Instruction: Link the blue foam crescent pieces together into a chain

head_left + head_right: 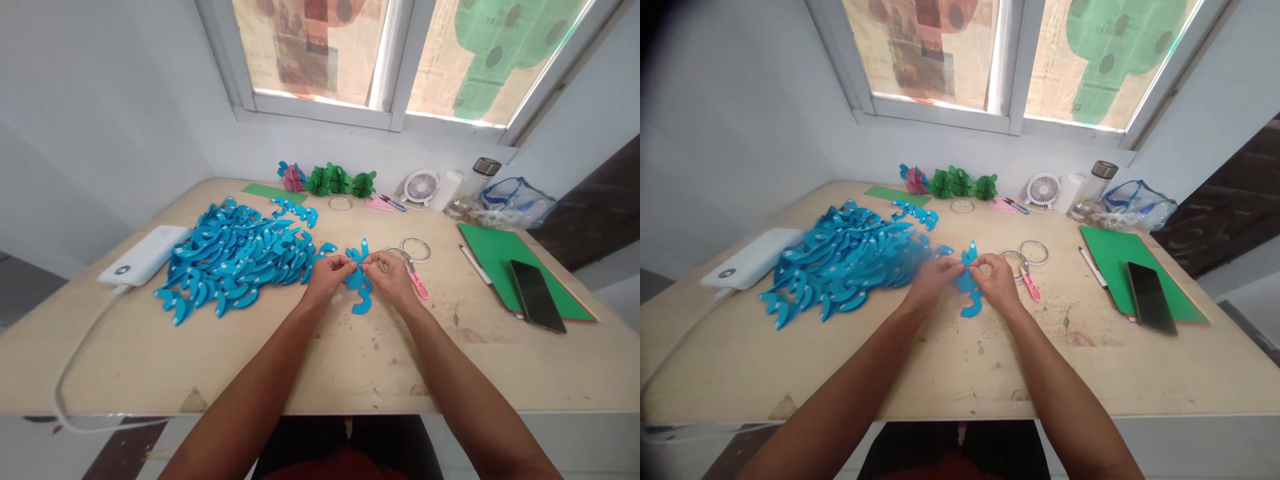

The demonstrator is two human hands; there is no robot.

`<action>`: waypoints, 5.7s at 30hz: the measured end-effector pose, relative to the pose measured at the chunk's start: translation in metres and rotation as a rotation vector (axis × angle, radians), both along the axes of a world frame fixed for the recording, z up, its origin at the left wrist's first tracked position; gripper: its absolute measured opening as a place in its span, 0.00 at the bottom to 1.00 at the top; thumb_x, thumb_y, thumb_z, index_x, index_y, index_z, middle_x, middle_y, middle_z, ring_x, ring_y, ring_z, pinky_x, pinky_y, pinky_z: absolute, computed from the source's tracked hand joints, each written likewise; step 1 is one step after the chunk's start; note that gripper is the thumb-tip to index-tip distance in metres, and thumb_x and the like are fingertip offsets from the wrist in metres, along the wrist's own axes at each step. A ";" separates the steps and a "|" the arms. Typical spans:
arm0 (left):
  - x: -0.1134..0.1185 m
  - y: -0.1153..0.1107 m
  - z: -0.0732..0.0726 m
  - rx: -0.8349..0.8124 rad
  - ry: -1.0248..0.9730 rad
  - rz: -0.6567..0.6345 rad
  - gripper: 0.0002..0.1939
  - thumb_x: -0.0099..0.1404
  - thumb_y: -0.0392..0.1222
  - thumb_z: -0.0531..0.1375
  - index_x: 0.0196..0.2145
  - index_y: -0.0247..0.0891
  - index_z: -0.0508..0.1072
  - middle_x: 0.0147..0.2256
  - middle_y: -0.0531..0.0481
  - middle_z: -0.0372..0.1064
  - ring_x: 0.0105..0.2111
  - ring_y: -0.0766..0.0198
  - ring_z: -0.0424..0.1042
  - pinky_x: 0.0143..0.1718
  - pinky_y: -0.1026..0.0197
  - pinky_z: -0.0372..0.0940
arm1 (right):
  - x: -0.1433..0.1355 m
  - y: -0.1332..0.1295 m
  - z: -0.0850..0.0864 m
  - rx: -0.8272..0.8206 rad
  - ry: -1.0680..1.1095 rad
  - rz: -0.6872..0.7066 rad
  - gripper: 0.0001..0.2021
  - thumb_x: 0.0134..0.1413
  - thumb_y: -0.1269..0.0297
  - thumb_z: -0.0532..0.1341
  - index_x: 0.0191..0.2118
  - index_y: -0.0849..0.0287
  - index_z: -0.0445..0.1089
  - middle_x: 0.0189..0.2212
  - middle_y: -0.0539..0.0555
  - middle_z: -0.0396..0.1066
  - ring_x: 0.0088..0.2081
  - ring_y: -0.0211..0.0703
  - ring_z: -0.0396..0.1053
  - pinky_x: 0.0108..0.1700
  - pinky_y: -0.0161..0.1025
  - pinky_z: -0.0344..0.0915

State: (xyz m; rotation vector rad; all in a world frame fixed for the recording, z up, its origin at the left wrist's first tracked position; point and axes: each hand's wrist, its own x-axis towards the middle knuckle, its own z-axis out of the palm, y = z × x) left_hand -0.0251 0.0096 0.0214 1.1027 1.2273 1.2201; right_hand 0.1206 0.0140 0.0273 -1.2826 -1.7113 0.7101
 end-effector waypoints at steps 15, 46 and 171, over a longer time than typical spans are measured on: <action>-0.003 0.000 0.001 -0.028 -0.053 -0.023 0.07 0.44 0.41 0.64 0.21 0.34 0.75 0.22 0.51 0.70 0.23 0.67 0.66 0.25 0.64 0.63 | 0.000 -0.001 0.002 -0.059 0.067 0.022 0.06 0.44 0.63 0.59 0.26 0.60 0.70 0.27 0.52 0.73 0.32 0.44 0.69 0.37 0.40 0.64; -0.002 -0.002 0.004 0.038 0.033 -0.018 0.09 0.45 0.45 0.64 0.19 0.35 0.72 0.20 0.53 0.66 0.21 0.67 0.64 0.23 0.65 0.61 | 0.001 -0.002 0.001 0.114 -0.171 0.060 0.04 0.49 0.65 0.58 0.27 0.56 0.70 0.31 0.52 0.72 0.39 0.46 0.66 0.44 0.44 0.58; 0.006 0.001 -0.005 -0.017 -0.009 0.012 0.10 0.42 0.44 0.65 0.18 0.35 0.71 0.18 0.53 0.66 0.19 0.69 0.63 0.21 0.65 0.60 | -0.002 0.005 -0.012 -0.151 0.273 0.021 0.08 0.45 0.60 0.59 0.26 0.59 0.65 0.21 0.47 0.65 0.24 0.37 0.62 0.27 0.34 0.59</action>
